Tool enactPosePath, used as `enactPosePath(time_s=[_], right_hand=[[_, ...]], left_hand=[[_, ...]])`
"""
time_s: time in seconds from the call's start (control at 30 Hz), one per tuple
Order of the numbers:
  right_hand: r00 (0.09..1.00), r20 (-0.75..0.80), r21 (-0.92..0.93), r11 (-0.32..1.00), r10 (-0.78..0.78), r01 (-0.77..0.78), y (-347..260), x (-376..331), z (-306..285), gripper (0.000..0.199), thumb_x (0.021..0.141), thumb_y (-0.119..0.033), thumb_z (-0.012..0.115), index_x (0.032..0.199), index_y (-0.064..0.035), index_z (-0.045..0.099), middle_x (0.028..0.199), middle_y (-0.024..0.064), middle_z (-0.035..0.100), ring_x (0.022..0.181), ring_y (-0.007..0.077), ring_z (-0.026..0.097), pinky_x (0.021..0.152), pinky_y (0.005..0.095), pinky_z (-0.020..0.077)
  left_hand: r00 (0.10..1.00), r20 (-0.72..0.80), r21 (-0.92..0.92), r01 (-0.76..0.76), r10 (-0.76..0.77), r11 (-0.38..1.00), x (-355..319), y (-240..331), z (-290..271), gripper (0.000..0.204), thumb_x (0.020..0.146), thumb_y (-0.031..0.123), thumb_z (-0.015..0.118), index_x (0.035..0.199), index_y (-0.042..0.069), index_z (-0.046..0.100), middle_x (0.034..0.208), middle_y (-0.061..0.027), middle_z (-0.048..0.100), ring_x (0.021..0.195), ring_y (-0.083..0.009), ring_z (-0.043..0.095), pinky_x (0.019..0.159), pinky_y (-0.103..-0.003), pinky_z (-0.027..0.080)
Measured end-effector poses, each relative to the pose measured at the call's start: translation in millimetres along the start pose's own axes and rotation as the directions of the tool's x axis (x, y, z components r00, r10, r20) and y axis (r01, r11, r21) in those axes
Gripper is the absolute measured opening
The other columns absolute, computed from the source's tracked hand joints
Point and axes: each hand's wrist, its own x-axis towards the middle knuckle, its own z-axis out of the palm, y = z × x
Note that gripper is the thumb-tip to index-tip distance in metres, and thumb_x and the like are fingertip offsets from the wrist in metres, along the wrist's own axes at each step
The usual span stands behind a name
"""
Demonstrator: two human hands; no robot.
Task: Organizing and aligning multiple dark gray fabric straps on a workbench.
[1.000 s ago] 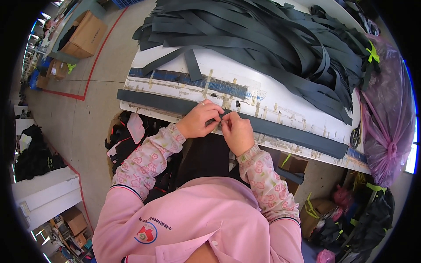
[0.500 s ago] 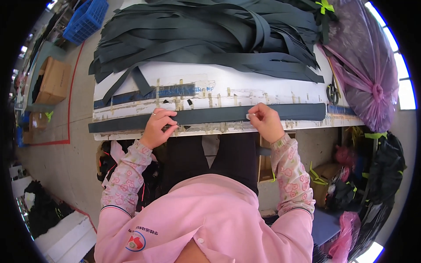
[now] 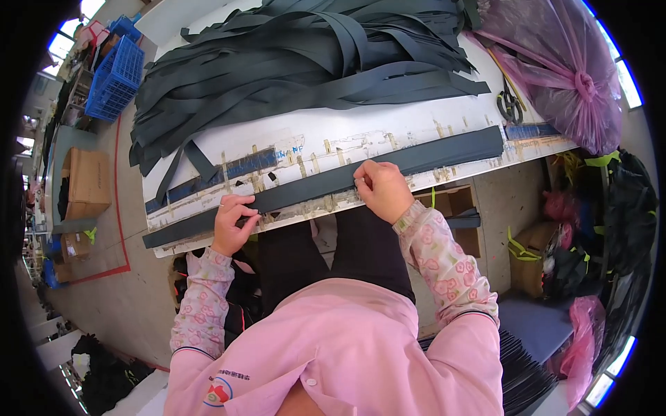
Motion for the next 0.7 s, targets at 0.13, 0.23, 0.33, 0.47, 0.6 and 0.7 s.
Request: enactPosePath(time_s=[0.13, 0.23, 0.33, 0.47, 0.6, 0.7], right_hand=[[0.999, -0.002, -0.078, 0.996, -0.047, 0.047, 2.6, -1.3, 1.0, 0.006, 0.087, -0.005, 0.067, 0.089, -0.0002, 0.065, 0.068, 0.0042, 0.059, 0.063, 0.012, 0.056, 0.062, 0.0269, 0.0474], [0.987, 0.028, 0.217, 0.963, 0.158, -0.161, -11.5, 2.7, -10.4, 0.006, 0.085, -0.005, 0.067, 0.09, -0.0017, 0.065, 0.065, 0.007, 0.061, 0.058, 0.016, 0.058, 0.058, 0.0312, 0.0487], [0.983, -0.062, 0.369, 0.92, 0.17, -0.136, -26.9, -2.2, -16.2, 0.007, 0.089, -0.005, 0.066, 0.093, -0.0005, 0.066, 0.064, -0.0001, 0.056, 0.059, 0.0068, 0.05, 0.056, 0.0252, 0.0449], [0.833, 0.549, 0.362, 0.918, -0.069, -0.163, -60.6, 0.1, 27.7, 0.037, 0.085, -0.01, 0.065, 0.12, 0.0003, 0.063, 0.074, 0.01, 0.067, 0.066, 0.0193, 0.065, 0.064, 0.0352, 0.0512], [0.964, 0.245, 0.255, 0.966, -0.102, 0.038, -77.0, 31.3, 65.0, 0.041, 0.087, -0.008, 0.065, 0.127, -0.0049, 0.059, 0.067, 0.0084, 0.061, 0.061, 0.0187, 0.059, 0.06, 0.0338, 0.0479], [0.998, 0.038, 0.336, 0.941, -0.055, 0.039, -86.8, 45.8, 78.8, 0.02, 0.088, -0.008, 0.066, 0.108, -0.0031, 0.066, 0.064, 0.0047, 0.058, 0.055, 0.013, 0.054, 0.053, 0.0297, 0.0447]], left_hand=[[1.0, -0.001, 0.001, -0.006, 0.006, 1.0, 0.3, -0.4, 0.4, 0.016, 0.071, 0.002, 0.08, 0.081, 0.005, 0.068, 0.106, -0.0091, 0.07, 0.1, -0.0305, 0.06, 0.086, -0.039, 0.049], [1.0, -0.004, -0.001, -0.011, 0.011, 1.0, -0.2, -0.7, -2.0, 0.017, 0.071, 0.002, 0.08, 0.082, 0.005, 0.067, 0.106, -0.01, 0.07, 0.1, -0.0304, 0.061, 0.087, -0.039, 0.049], [1.0, -0.001, -0.033, -0.011, 0.01, 0.999, 5.4, 1.2, 1.0, 0.016, 0.073, 0.002, 0.078, 0.083, 0.005, 0.065, 0.106, -0.0104, 0.07, 0.099, -0.0308, 0.061, 0.086, -0.039, 0.049], [0.992, -0.064, -0.137, 0.1, -0.11, 0.985, -7.5, -8.5, 2.1, 0.019, 0.082, 0.0, 0.069, 0.096, 0.005, 0.056, 0.105, -0.0133, 0.069, 0.095, -0.0303, 0.062, 0.085, -0.037, 0.049], [0.973, -0.153, -0.157, 0.149, -0.174, 0.976, -19.7, -13.4, 1.1, 0.013, 0.089, -0.004, 0.059, 0.098, 0.005, 0.058, 0.096, -0.013, 0.063, 0.084, -0.0299, 0.06, 0.075, -0.035, 0.048], [0.979, -0.147, -0.102, 0.128, -0.142, 0.986, 0.0, 1.3, 2.3, 0.014, 0.088, -0.005, 0.058, 0.096, 0.006, 0.064, 0.085, -0.0115, 0.063, 0.08, -0.0308, 0.058, 0.071, -0.038, 0.047]])
